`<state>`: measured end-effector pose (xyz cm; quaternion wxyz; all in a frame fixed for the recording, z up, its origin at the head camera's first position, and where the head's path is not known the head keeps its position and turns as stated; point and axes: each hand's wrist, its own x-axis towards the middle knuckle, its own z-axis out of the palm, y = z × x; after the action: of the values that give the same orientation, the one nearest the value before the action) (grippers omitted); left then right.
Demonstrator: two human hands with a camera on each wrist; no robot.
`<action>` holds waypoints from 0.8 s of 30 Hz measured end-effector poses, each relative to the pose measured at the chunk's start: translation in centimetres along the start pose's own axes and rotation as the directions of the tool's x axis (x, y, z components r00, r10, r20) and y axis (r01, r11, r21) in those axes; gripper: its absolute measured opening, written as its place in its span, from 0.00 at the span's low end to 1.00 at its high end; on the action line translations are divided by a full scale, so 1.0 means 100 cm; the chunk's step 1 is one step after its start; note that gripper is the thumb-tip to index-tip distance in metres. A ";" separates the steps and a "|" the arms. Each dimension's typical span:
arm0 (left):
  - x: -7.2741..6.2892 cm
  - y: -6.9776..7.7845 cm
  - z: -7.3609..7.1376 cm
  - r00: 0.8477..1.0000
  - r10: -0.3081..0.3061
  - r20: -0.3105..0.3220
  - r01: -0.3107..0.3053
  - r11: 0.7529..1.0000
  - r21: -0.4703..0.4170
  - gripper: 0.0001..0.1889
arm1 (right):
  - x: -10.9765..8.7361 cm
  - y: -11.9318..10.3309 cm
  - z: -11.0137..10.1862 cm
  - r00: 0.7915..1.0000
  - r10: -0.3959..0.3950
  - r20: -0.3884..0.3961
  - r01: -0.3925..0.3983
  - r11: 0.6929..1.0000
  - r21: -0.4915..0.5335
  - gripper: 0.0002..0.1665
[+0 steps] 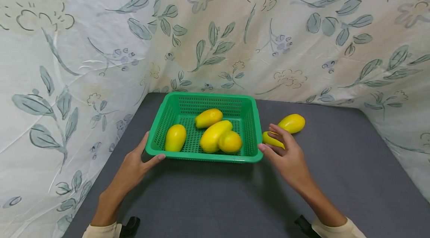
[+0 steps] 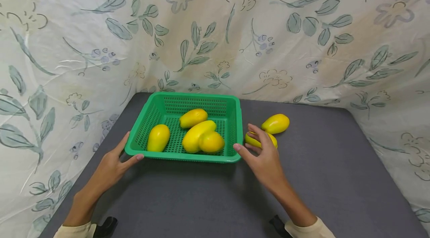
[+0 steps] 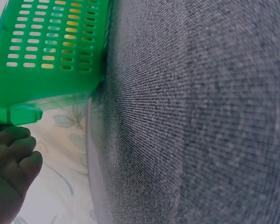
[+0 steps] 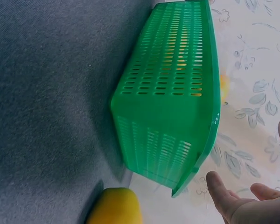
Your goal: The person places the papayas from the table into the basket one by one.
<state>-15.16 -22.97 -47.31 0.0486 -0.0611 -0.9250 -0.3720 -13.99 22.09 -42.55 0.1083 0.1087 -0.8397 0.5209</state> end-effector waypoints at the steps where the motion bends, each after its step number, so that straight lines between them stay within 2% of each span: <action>1: 0.000 0.000 0.000 1.000 0.001 0.000 -0.001 1.000 0.000 0.54 | 0.000 0.001 -0.001 1.000 -0.001 -0.004 0.001 1.000 -0.001 0.43; 24: -0.001 -0.001 0.002 1.000 0.011 -0.017 -0.010 1.000 0.018 0.54 | 0.000 0.021 -0.015 0.999 -0.005 -0.038 0.001 0.995 -0.102 0.43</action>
<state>-15.03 -22.88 -47.51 0.0590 -0.0623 -0.9275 -0.3639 -14.54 24.41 -43.70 0.1305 0.0942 -0.8629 0.4791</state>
